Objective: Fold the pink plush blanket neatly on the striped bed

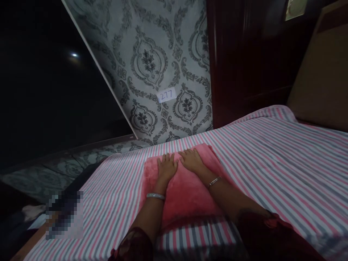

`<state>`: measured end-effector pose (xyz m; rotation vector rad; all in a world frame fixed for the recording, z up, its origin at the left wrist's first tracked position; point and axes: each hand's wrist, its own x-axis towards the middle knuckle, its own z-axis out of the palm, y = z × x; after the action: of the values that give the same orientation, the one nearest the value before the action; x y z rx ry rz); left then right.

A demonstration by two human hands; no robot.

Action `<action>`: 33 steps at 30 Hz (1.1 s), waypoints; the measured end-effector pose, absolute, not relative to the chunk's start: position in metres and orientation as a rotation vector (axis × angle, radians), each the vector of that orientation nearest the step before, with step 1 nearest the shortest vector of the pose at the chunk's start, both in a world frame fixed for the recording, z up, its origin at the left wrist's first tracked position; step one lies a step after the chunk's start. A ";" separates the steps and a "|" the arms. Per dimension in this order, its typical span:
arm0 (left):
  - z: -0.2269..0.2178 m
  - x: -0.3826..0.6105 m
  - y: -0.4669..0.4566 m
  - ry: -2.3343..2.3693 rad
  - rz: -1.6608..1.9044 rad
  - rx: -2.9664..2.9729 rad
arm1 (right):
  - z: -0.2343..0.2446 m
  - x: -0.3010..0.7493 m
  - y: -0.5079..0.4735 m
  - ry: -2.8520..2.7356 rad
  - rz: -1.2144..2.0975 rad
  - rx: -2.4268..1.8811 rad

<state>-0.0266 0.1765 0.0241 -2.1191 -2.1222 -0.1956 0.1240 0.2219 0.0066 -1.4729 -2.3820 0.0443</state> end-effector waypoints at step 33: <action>0.041 -0.084 0.182 -2.634 -0.449 -1.737 | 0.017 0.202 0.240 -2.005 0.286 -2.014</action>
<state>-0.0841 0.1820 0.0411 -1.7373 -2.6342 -0.4487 0.2020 0.2405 0.0172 -2.0136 -2.0053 0.2856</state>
